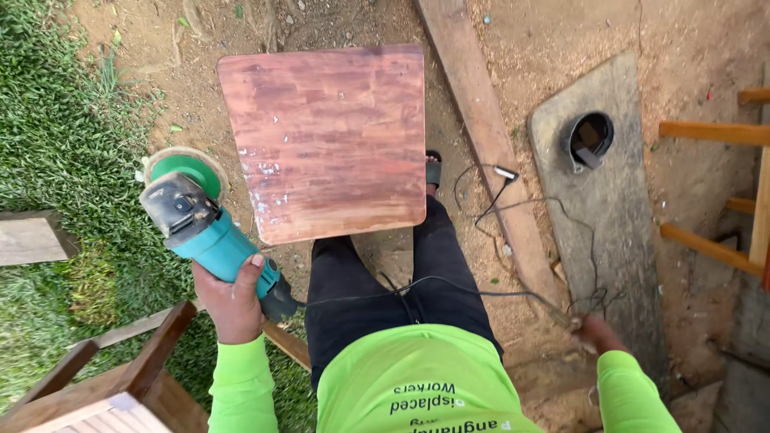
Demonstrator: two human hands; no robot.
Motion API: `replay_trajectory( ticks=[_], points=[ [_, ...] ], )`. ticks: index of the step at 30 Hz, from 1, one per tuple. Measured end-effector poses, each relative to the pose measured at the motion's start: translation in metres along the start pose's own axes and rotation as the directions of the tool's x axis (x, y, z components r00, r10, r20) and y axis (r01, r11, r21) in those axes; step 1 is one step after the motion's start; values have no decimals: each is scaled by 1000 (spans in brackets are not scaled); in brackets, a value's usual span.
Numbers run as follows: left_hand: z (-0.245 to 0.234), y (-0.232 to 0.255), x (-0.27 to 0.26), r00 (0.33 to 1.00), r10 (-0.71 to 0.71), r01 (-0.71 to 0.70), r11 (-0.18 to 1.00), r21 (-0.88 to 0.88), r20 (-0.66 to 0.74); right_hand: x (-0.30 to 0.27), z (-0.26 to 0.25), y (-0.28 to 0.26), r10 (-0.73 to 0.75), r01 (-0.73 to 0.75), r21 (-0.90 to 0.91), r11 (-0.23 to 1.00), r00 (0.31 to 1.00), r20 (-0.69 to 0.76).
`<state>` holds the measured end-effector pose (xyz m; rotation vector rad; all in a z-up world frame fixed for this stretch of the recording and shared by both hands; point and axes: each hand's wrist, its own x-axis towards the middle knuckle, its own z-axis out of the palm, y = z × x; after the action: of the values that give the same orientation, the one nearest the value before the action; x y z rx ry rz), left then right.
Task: Sanding a wooden tabletop with a power sander.
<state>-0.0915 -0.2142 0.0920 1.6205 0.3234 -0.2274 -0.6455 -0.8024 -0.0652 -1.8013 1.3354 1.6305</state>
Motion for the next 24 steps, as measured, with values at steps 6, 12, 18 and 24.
replay_trajectory(
  ticks=[6, 12, 18, 24],
  points=[
    [76, -43, -10, 994, 11, -3, 997, 76, -106, -52, -97, -248, -626, 613, -165, 773, 694, -356],
    [163, -81, 0, 986, -111, 85, 976, -201, -123, -200, -141, -454, -980, 984, -65, -165, -171, -103],
    [195, -91, 11, 977, -194, 162, 946, -281, -87, -173, -106, -482, -898, 907, -202, -370, -405, -171],
    [195, -102, 31, 986, -161, 139, 944, -299, -49, -173, -108, -500, -901, 922, -181, -342, -377, -216]
  ],
)
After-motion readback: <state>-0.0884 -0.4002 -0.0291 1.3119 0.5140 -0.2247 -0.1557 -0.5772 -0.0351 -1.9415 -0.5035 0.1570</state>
